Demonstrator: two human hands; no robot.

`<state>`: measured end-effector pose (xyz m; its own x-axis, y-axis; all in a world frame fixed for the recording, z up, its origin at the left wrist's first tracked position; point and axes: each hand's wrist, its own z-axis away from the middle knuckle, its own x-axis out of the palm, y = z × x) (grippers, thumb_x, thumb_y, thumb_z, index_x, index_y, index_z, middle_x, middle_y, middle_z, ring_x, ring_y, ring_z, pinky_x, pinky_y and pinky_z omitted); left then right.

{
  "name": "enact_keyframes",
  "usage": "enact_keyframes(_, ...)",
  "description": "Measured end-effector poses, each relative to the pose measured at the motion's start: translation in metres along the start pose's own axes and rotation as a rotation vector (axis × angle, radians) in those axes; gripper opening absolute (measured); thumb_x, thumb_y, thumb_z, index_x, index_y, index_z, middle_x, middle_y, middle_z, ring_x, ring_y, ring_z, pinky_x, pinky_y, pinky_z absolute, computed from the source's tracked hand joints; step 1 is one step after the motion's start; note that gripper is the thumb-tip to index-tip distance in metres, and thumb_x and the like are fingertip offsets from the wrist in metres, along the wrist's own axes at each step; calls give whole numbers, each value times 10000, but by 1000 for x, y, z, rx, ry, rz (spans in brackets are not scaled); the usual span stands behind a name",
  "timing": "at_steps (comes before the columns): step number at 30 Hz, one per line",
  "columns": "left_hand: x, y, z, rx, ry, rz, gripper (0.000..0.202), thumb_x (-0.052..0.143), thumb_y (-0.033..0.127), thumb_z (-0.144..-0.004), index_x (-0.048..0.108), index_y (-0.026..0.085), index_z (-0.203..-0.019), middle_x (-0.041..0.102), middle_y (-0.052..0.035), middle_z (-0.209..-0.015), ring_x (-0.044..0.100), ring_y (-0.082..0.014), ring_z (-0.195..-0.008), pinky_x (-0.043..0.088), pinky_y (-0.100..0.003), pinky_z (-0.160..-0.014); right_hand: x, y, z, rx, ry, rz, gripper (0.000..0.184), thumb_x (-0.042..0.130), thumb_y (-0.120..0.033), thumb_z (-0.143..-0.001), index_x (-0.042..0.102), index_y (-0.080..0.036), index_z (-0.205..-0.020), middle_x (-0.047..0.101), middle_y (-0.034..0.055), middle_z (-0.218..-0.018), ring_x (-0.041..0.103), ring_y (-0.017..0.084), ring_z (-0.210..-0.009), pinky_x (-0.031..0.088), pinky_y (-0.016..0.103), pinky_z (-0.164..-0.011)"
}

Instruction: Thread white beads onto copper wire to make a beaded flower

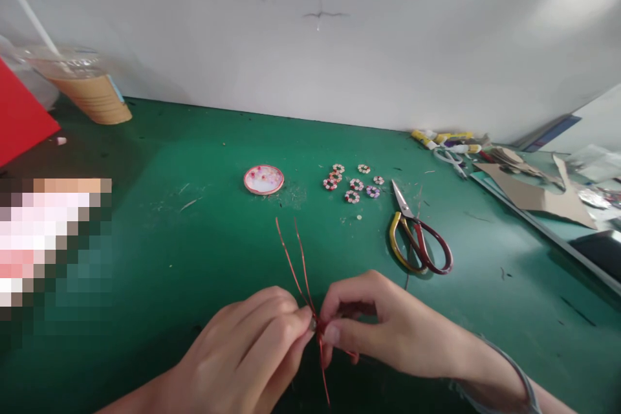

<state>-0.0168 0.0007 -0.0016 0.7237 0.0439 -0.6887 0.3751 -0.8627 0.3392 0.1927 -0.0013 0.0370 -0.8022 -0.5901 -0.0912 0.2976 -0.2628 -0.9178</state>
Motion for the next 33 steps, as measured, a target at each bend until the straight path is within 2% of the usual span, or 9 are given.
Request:
enact_keyframes(5,1,1,0,-36,11,-40,176,491,83,-944,615,170,-854,687,-6,-695,695,-148,-661,582,-247,-607,12,1,3,-268,184,481,134,525,-120,-839,589,-156,-727,550,-32,-642,445,77,-576,356,169,-531)
enact_keyframes(11,4,4,4,-44,2,-76,185,489,73,-942,607,178,-845,686,-1,-679,694,-155,-639,577,-258,-589,31,14,-1,-702,427,891,304,369,-42,-805,539,-135,-570,463,-5,-537,320,112,-497,249,276,-464)
enact_keyframes(15,4,5,6,-48,-5,-84,164,500,76,-941,613,167,-864,693,-12,-694,699,-165,-656,578,-272,-602,38,19,-2,-765,502,995,347,365,-27,-800,558,-136,-534,458,-4,-492,300,123,-460,235,294,-446)
enact_keyframes(19,4,4,6,-35,3,-83,175,489,69,-945,615,162,-866,699,-14,-702,702,-160,-665,580,-261,-607,38,20,-1,-794,501,1026,346,357,-20,-785,539,-148,-521,437,-14,-476,278,123,-453,223,295,-447)
enact_keyframes(22,3,3,5,-31,-5,-65,159,495,84,-948,620,159,-887,711,-19,-726,708,-161,-689,588,-259,-629,28,13,4,-682,381,900,275,374,-67,-783,493,-163,-554,430,-30,-508,284,110,-477,236,272,-458)
enact_keyframes(25,1,1,5,-22,-18,-13,124,518,98,-943,625,156,-921,727,-22,-767,717,-158,-727,599,-253,-678,12,0,10,-351,191,681,225,407,-124,-827,456,-175,-613,432,-44,-568,345,94,-531,291,220,-506)
enact_keyframes(27,1,0,5,-17,-24,5,112,533,98,-936,628,155,-949,738,-22,-794,722,-156,-745,603,-250,-704,3,-7,12,-219,122,519,213,408,-153,-871,503,-176,-683,481,-35,-624,406,95,-579,327,204,-540)
enact_keyframes(30,0,1,6,-5,-29,-5,122,538,104,-932,631,158,-991,750,-29,-833,728,-164,-771,610,-256,-712,-1,-9,10,-112,63,317,104,485,-155,-847,556,-180,-776,542,-24,-682,474,105,-627,374,196,-566)
enact_keyframes(33,0,1,6,-4,-45,-18,149,539,96,-922,627,157,-1026,754,-39,-862,732,-171,-788,614,-258,-714,3,-3,6,-77,27,156,68,526,-120,-804,530,-178,-770,549,-35,-645,502,105,-600,419,207,-585)
